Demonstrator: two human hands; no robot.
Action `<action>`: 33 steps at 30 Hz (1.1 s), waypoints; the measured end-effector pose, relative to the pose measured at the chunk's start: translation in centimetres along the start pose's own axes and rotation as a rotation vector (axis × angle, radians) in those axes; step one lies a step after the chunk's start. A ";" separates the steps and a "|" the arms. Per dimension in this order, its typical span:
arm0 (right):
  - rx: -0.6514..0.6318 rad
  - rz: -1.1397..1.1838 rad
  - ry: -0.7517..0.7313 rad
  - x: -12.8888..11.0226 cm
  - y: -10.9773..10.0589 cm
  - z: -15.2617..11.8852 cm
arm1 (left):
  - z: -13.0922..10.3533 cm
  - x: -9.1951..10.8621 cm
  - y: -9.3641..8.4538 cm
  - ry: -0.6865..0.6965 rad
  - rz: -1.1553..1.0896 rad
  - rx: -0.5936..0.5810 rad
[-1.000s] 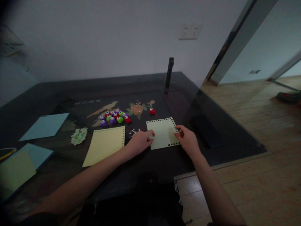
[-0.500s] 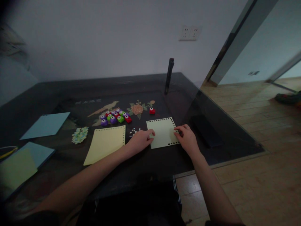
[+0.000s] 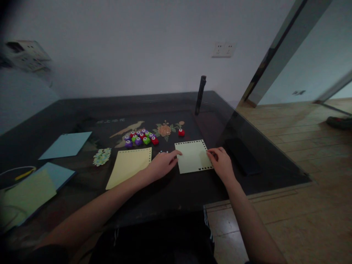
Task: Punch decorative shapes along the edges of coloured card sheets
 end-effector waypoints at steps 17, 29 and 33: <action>-0.335 0.053 -0.497 -20.5 9.6 0.8 | -10.4 -15.8 -7.8 -0.192 0.113 0.366; -0.408 -0.277 -0.664 -23.0 17.5 1.2 | -9.9 -15.4 -4.0 -0.169 0.186 0.200; -0.379 -0.292 -0.657 -22.8 17.3 1.1 | -9.9 -15.1 -4.1 -0.181 0.210 0.185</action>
Point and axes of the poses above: each hand's wrist, its own z-axis towards the middle knuckle, its own y-axis out of the palm, x = y × z, the point moved 9 cm from there along z, towards the middle knuckle, and after that the axes turned 3 degrees about z, right-handed, at the moved point
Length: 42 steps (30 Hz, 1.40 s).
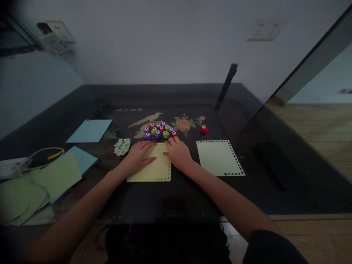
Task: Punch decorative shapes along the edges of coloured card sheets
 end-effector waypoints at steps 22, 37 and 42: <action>0.046 0.064 0.076 0.8 -0.6 0.3 | 0.4 0.0 -0.1 0.034 -0.011 0.074; 0.084 0.661 0.252 3.2 -0.1 0.3 | 0.3 0.3 -1.0 0.041 -0.011 0.129; 0.080 0.726 0.272 3.4 0.2 0.4 | 0.3 0.1 -1.4 0.016 -0.041 0.151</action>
Point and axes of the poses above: each hand's wrist, its own z-axis towards the middle knuckle, its own y-axis out of the palm, x = y × z, the point moved 9 cm from there along z, towards the middle knuckle, and after that the axes turned 3 degrees about z, right-handed, at the moved point
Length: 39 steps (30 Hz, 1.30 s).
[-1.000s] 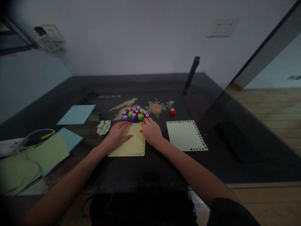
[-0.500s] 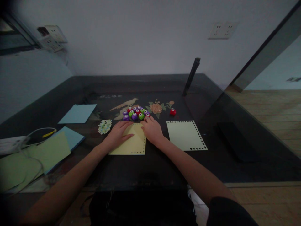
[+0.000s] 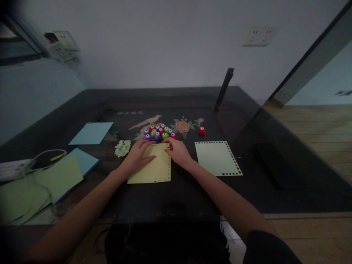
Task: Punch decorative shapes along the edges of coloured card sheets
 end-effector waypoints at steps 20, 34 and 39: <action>0.250 0.646 0.185 3.4 -8.6 -3.3 | -1.5 0.3 1.2 -0.541 -1.046 -0.286; -0.241 0.601 0.360 3.4 -3.8 -6.1 | -1.5 -0.6 1.1 -0.614 -0.971 -0.099; -0.311 0.663 0.394 3.3 -2.9 -6.5 | -1.6 -0.4 0.9 -0.610 -0.958 -0.069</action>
Point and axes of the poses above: each hand's wrist, its own z-axis towards the middle knuckle, its own y-axis out of the palm, x = y × z, the point moved 9 cm from there along z, towards the middle knuckle, and after that the axes turned 3 degrees about z, right-handed, at the moved point
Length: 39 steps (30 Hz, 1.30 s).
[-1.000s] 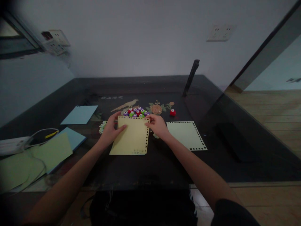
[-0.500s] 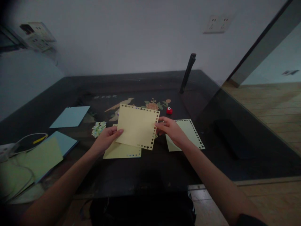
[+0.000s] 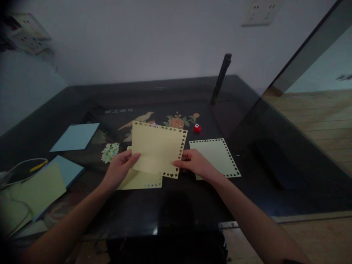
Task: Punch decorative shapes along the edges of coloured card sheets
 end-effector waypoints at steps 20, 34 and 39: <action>-0.077 0.045 0.032 0.6 0.7 0.0 | -0.1 0.2 -0.1 0.042 0.111 0.029; 0.120 -0.099 0.019 0.9 -2.3 0.1 | -0.3 1.6 1.9 0.207 0.252 -0.108; 0.242 -0.109 -0.048 -0.8 -3.9 -0.6 | 0.1 2.6 0.7 0.293 0.316 -0.024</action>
Point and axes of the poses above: each hand's wrist, its own z-axis towards the middle knuckle, its own y-axis out of the palm, x = y × z, the point moved 9 cm from there along z, towards the middle knuckle, and after that the axes turned 3 degrees about z, right-handed, at the moved point
